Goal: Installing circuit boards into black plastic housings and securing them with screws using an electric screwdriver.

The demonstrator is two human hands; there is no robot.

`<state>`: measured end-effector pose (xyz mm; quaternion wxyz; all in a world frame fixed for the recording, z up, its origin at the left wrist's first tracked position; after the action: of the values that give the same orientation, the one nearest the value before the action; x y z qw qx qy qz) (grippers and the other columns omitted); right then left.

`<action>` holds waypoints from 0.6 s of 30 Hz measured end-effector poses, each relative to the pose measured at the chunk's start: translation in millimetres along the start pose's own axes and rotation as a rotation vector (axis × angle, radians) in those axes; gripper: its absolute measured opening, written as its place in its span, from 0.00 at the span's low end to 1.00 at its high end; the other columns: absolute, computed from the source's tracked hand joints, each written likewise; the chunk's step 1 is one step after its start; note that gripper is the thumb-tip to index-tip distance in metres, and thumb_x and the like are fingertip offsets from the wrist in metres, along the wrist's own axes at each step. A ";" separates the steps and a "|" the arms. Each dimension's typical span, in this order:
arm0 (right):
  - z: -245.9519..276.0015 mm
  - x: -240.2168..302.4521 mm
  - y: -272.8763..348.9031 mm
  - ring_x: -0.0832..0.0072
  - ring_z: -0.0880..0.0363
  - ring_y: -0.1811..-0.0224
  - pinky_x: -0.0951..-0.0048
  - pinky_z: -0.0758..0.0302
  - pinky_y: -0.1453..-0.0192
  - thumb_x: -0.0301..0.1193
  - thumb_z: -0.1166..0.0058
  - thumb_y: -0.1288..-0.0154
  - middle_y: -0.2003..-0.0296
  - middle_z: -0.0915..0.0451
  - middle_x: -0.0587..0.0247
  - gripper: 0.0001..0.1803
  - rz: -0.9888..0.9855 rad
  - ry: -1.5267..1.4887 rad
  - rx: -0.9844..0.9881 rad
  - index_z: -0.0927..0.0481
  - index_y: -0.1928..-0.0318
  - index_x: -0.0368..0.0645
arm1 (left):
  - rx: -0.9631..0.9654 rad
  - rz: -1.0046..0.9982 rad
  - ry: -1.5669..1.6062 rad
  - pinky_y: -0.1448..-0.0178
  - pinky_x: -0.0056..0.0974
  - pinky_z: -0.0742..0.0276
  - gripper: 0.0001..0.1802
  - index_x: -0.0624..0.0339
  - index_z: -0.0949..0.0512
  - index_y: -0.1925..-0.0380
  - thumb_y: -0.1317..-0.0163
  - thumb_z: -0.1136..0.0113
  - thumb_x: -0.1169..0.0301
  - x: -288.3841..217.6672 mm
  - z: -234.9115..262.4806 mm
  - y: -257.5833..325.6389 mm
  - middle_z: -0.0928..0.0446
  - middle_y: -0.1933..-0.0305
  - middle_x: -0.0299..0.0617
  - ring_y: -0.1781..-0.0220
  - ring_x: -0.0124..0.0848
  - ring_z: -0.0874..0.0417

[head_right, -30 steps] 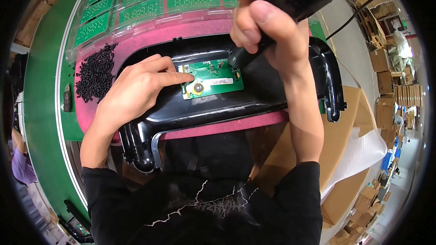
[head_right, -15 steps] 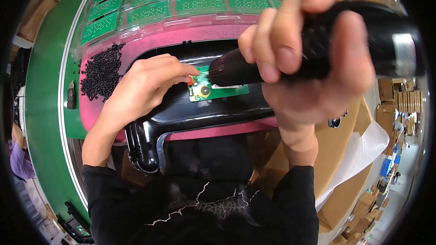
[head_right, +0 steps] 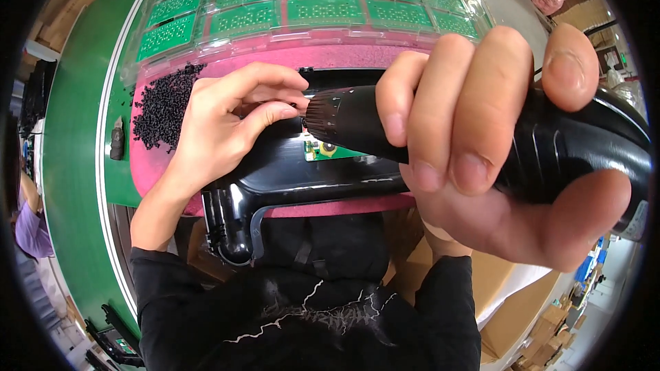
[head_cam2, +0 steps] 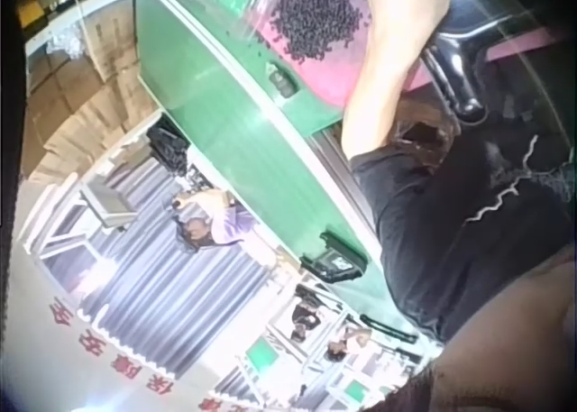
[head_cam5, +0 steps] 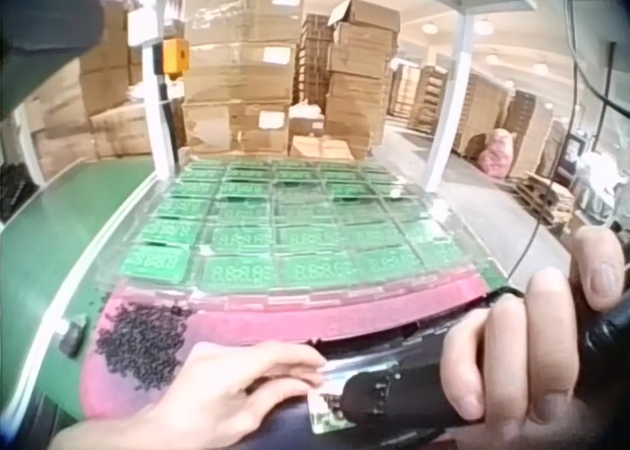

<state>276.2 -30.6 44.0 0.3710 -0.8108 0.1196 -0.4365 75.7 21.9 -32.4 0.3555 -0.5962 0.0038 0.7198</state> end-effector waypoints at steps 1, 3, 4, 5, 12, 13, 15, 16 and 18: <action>-1.8 0.7 0.2 0.82 0.32 0.77 0.73 0.34 0.60 0.48 0.45 0.33 0.76 0.29 0.74 0.21 0.001 0.024 -0.013 0.30 0.51 0.46 | 0.015 0.035 -0.030 0.50 0.33 0.15 0.14 0.68 0.21 0.54 0.41 0.36 0.85 0.6 1.1 -0.7 0.13 0.62 0.46 0.59 0.33 0.10; -2.5 2.3 2.0 0.82 0.32 0.76 0.73 0.34 0.60 0.48 0.45 0.33 0.75 0.29 0.74 0.21 0.002 0.047 -0.026 0.30 0.52 0.46 | 0.029 -0.004 -0.056 0.51 0.33 0.15 0.14 0.68 0.21 0.55 0.41 0.35 0.84 -0.4 2.9 -1.3 0.13 0.61 0.46 0.59 0.33 0.10; -1.2 3.9 3.8 0.82 0.32 0.76 0.73 0.33 0.60 0.48 0.45 0.33 0.75 0.29 0.74 0.21 0.014 0.093 -0.020 0.30 0.52 0.47 | 0.043 -0.044 -0.083 0.51 0.33 0.15 0.13 0.67 0.21 0.55 0.41 0.34 0.84 -1.1 3.1 -1.4 0.14 0.61 0.46 0.59 0.33 0.10; -0.2 4.4 5.1 0.82 0.32 0.76 0.73 0.33 0.59 0.48 0.45 0.34 0.75 0.30 0.74 0.21 0.026 0.138 -0.014 0.30 0.52 0.47 | 0.043 -0.044 -0.084 0.51 0.33 0.15 0.13 0.67 0.21 0.55 0.41 0.34 0.84 -1.5 2.7 -1.1 0.14 0.61 0.46 0.59 0.33 0.10; 0.8 -1.8 3.9 0.82 0.32 0.76 0.73 0.33 0.59 0.47 0.45 0.33 0.75 0.30 0.74 0.21 0.008 0.029 -0.018 0.31 0.51 0.46 | 0.034 -0.340 -0.223 0.58 0.35 0.14 0.16 0.66 0.20 0.57 0.46 0.29 0.82 -3.1 -0.1 -0.7 0.15 0.63 0.47 0.62 0.38 0.10; 1.2 -2.2 2.9 0.82 0.32 0.76 0.73 0.33 0.59 0.47 0.45 0.33 0.75 0.30 0.74 0.21 0.001 -0.003 -0.013 0.31 0.51 0.46 | 0.035 -0.362 -0.259 0.59 0.36 0.14 0.16 0.66 0.20 0.58 0.47 0.28 0.81 -4.3 -1.5 -0.7 0.15 0.63 0.47 0.63 0.39 0.10; 1.7 -2.2 1.3 0.82 0.32 0.76 0.73 0.33 0.59 0.47 0.45 0.33 0.74 0.30 0.74 0.21 -0.008 -0.041 -0.004 0.31 0.51 0.46 | 0.032 -0.404 -0.281 0.60 0.36 0.14 0.16 0.66 0.20 0.58 0.48 0.28 0.81 -3.6 0.3 0.1 0.15 0.64 0.47 0.64 0.40 0.11; 3.0 -0.8 0.7 0.82 0.31 0.76 0.73 0.33 0.58 0.46 0.45 0.33 0.74 0.30 0.74 0.21 -0.024 -0.055 0.005 0.32 0.51 0.45 | 0.032 -0.446 -0.302 0.61 0.37 0.15 0.16 0.65 0.20 0.58 0.48 0.27 0.81 -3.7 1.0 0.7 0.15 0.65 0.47 0.64 0.41 0.11; 3.4 0.3 0.5 0.82 0.31 0.75 0.73 0.33 0.58 0.46 0.45 0.33 0.74 0.29 0.73 0.21 -0.041 -0.067 0.010 0.32 0.51 0.45 | 0.013 -0.454 -0.297 0.62 0.37 0.15 0.17 0.65 0.20 0.59 0.49 0.26 0.81 -4.1 0.5 0.2 0.15 0.66 0.46 0.66 0.40 0.11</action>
<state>279.2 -29.5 42.6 0.3700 -0.8253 0.0882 -0.4174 75.3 19.9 -28.8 0.5082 -0.4673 -0.1777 0.7013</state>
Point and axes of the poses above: each hand's wrist, its own y-axis away from the middle knuckle, its own z-axis out of the back of the hand, x = y × z, the point moved 1 cm from there along -y, towards the middle knuckle
